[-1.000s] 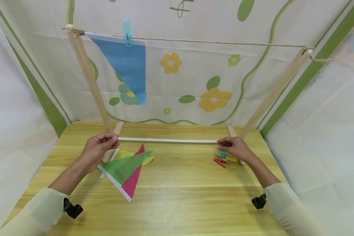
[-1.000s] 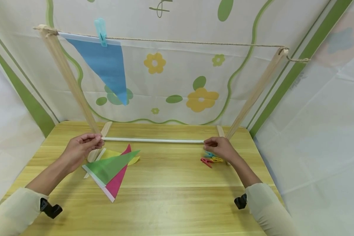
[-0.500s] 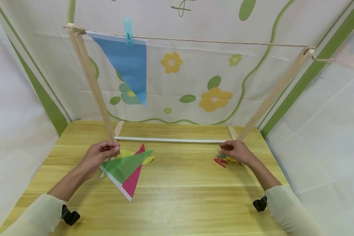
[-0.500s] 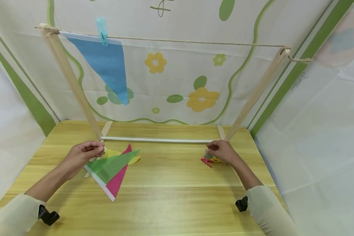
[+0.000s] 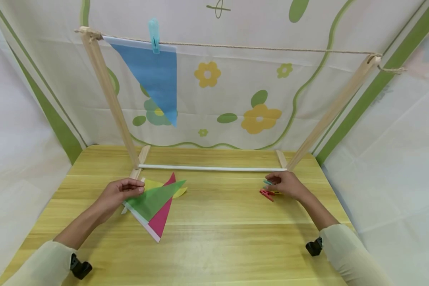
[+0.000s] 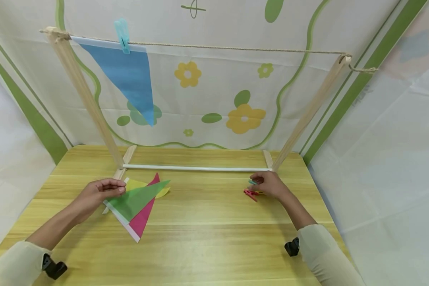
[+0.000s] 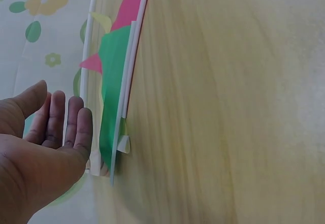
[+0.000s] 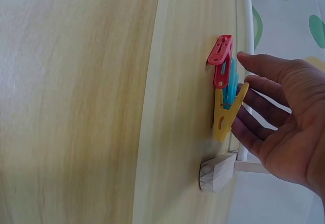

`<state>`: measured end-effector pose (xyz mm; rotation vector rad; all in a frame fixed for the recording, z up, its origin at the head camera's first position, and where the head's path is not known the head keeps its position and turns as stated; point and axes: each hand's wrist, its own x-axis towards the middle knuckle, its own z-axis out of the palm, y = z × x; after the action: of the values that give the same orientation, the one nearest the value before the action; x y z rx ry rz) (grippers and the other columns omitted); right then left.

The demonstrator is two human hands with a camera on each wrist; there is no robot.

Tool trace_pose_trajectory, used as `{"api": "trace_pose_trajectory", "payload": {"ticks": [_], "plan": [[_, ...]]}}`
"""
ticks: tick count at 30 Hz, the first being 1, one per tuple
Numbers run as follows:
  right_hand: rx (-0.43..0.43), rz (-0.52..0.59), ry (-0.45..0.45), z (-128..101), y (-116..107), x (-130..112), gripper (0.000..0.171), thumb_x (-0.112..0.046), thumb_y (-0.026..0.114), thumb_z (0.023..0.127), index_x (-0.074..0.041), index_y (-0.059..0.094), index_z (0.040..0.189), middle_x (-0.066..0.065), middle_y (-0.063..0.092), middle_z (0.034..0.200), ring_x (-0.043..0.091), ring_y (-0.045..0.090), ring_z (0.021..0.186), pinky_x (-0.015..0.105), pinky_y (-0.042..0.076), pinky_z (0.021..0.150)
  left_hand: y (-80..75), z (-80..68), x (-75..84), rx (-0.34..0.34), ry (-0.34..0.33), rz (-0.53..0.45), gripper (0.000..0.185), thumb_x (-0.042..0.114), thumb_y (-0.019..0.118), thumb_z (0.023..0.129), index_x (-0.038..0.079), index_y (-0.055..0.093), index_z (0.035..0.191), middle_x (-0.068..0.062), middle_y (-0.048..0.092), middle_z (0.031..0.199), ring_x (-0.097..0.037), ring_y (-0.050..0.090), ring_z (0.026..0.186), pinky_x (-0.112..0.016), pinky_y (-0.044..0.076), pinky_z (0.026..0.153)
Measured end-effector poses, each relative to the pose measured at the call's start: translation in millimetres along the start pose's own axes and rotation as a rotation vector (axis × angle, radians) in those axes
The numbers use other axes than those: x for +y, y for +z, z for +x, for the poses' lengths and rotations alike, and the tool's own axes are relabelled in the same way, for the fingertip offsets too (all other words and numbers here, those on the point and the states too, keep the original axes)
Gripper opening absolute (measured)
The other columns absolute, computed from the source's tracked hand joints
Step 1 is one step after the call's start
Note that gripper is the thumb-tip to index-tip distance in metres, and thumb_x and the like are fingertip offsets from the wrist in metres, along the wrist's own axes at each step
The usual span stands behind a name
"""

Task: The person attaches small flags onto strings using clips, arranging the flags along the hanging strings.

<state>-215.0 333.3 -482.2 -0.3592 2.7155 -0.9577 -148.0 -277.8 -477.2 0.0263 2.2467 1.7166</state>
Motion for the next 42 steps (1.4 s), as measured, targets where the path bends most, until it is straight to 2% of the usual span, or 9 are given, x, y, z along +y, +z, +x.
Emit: {"api": "trace_pose_trajectory", "payload": {"ticks": [4,7,11,15,19,26,36,42], "plan": [[0.005,-0.01,0.012,1,2,0,0.042,-0.018,0.087,0.101,0.005,0.076,0.134,0.019,0.082,0.117,0.029,0.077,0.108,0.029,0.064,0.087,0.2,-1.3,-5.1,-0.033,0.002,0.004,0.042,0.016,0.072,0.113,-0.01,0.065,0.144,0.002,0.078,0.123,-0.007,0.076,0.112,-0.022,0.066,0.097],[0.009,-0.024,0.003,1,4,1,0.041,-0.017,0.087,0.1,0.006,0.077,0.133,0.019,0.081,0.116,0.029,0.077,0.106,0.032,0.065,0.086,0.0,-1.9,-9.3,-0.073,0.024,0.004,0.038,0.002,0.068,0.111,-0.015,0.062,0.145,-0.009,0.077,0.129,-0.007,0.076,0.113,-0.022,0.066,0.099],[0.013,-0.044,-0.006,3,6,2,0.039,-0.018,0.086,0.101,0.004,0.078,0.132,0.018,0.082,0.115,0.027,0.076,0.105,0.035,0.065,0.087,0.2,-3.0,-14.2,-0.103,0.052,0.044,0.043,-0.016,0.059,0.101,-0.016,0.062,0.144,-0.024,0.073,0.136,-0.008,0.074,0.116,-0.02,0.064,0.101],[0.015,-0.052,-0.013,5,7,4,0.038,-0.018,0.086,0.102,0.004,0.078,0.132,0.017,0.082,0.115,0.026,0.077,0.104,0.036,0.064,0.087,1.3,-4.1,-16.5,-0.11,0.069,0.104,0.053,-0.022,0.054,0.091,-0.013,0.064,0.142,-0.03,0.07,0.141,-0.01,0.073,0.119,-0.018,0.063,0.102],[0.026,-0.066,-0.02,5,7,4,0.038,-0.018,0.086,0.102,0.003,0.078,0.132,0.017,0.082,0.115,0.026,0.077,0.104,0.037,0.064,0.088,2.1,-4.9,-16.6,-0.107,0.07,0.149,0.056,-0.023,0.053,0.086,-0.011,0.067,0.14,-0.03,0.071,0.141,-0.016,0.072,0.122,-0.018,0.062,0.1],[0.033,-0.08,-0.016,5,8,3,0.034,-0.019,0.084,0.104,0.002,0.08,0.131,0.017,0.083,0.117,0.028,0.077,0.106,0.041,0.065,0.09,2.7,-5.7,-15.6,-0.113,0.065,0.229,0.058,-0.026,0.058,0.082,-0.009,0.07,0.137,-0.028,0.073,0.14,-0.042,0.07,0.133,-0.02,0.062,0.093],[0.035,-0.085,-0.032,6,6,-1,0.031,-0.017,0.082,0.105,0.003,0.08,0.128,0.02,0.083,0.119,0.032,0.078,0.109,0.045,0.067,0.092,-2.1,-5.0,-11.6,-0.13,0.149,0.383,0.054,-0.023,0.071,0.077,0.0,0.079,0.125,-0.018,0.079,0.13,-0.035,0.07,0.126,-0.02,0.059,0.094],[0.025,-0.089,-0.045,9,6,-2,0.03,-0.017,0.082,0.105,0.004,0.08,0.126,0.02,0.083,0.117,0.034,0.079,0.108,0.05,0.068,0.093,-13.0,-5.5,-10.0,-0.215,0.155,0.416,0.047,-0.012,0.083,0.082,0.001,0.08,0.126,-0.016,0.08,0.13,-0.025,0.07,0.123,-0.021,0.059,0.096]]}}
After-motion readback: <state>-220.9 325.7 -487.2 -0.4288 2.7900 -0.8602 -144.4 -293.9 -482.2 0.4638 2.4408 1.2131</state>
